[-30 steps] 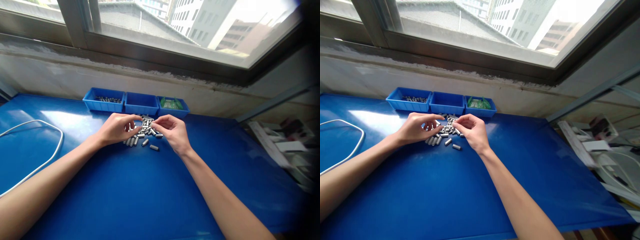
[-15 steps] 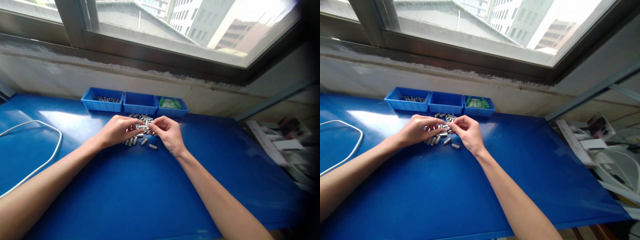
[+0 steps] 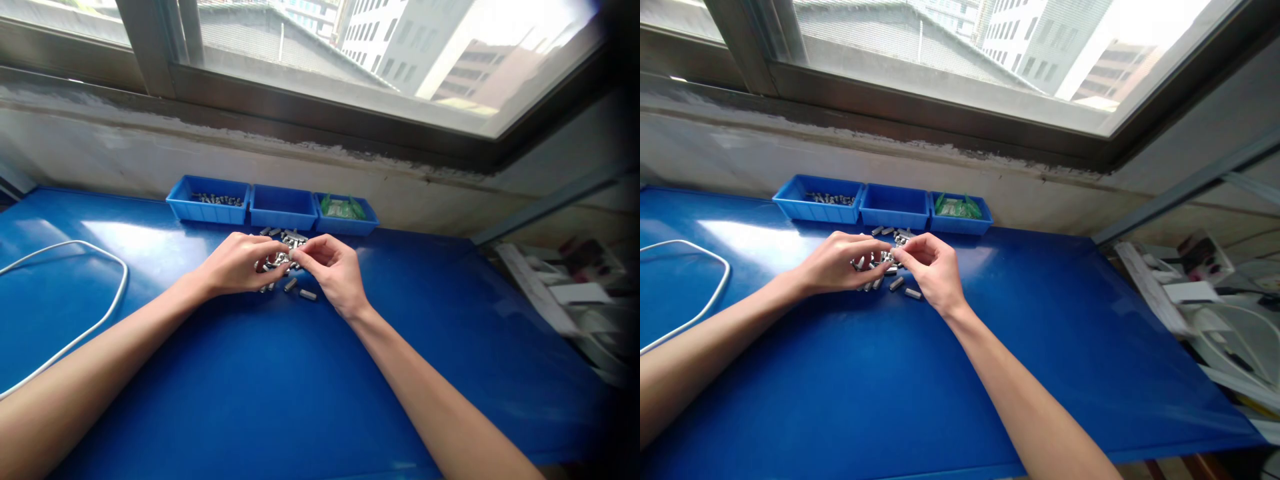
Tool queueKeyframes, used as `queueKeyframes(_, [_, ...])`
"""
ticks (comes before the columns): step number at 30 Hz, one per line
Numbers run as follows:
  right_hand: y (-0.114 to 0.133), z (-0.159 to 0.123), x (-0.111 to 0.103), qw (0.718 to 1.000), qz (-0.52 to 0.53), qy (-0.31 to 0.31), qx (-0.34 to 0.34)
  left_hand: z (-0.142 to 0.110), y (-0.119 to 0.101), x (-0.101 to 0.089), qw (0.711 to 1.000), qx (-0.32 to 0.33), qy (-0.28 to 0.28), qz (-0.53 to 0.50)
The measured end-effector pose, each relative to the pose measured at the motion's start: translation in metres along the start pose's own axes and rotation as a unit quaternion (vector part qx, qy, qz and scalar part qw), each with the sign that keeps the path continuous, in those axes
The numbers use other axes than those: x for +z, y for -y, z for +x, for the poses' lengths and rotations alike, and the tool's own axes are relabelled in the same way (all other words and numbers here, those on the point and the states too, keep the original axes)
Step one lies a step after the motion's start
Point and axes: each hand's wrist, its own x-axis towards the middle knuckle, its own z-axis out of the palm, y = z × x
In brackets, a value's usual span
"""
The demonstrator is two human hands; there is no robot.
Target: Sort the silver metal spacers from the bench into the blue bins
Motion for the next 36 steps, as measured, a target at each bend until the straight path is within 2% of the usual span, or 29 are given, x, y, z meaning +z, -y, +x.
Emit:
queueKeyframes(9, [0.0,-0.002,0.004,1.0,0.005,-0.006,-0.011,0.0,0.001,0.001,0.999,0.028,0.018,0.041])
queueKeyframes(13, [0.0,-0.002,0.002,0.998,-0.046,-0.001,-0.034,0.001,0.003,-0.001,0.999,0.012,0.009,0.042])
queueKeyframes(15, [0.0,-0.002,-0.003,0.992,-0.113,0.003,-0.065,0.001,0.009,-0.005,0.998,-0.026,-0.026,0.048])
queueKeyframes(17, [0.001,-0.001,-0.008,0.974,-0.199,0.014,-0.106,0.001,0.018,-0.011,0.989,-0.094,-0.092,0.066])
queueKeyframes(19, [0.001,0.0,-0.013,0.95,-0.271,0.035,-0.151,0.0,0.029,-0.018,0.962,-0.191,-0.18,0.078])
queueKeyframes(21, [0.0,0.001,-0.016,0.927,-0.318,0.06,-0.188,-0.001,0.039,-0.026,0.923,-0.28,-0.258,0.061])
queueKeyframes(24, [-0.002,0.002,-0.02,0.894,-0.367,0.107,-0.232,-0.004,0.049,-0.034,0.891,-0.346,-0.293,0.036])
queueKeyframes(28, [-0.004,0.003,-0.023,0.854,-0.411,0.182,-0.264,-0.006,0.051,-0.035,0.879,-0.378,-0.29,0.012])
queueKeyframes(31, [-0.006,0.005,-0.024,0.844,-0.415,0.2,-0.274,-0.005,0.048,-0.033,0.882,-0.378,-0.281,0.003])
queueKeyframes(33, [-0.009,0.005,-0.024,0.841,-0.416,0.199,-0.282,-0.003,0.045,-0.03,0.892,-0.361,-0.272,0.003])
queueKeyframes(36, [-0.012,0.005,-0.023,0.839,-0.421,0.184,-0.29,0.0,0.036,-0.023,0.922,-0.311,-0.232,-0.008])
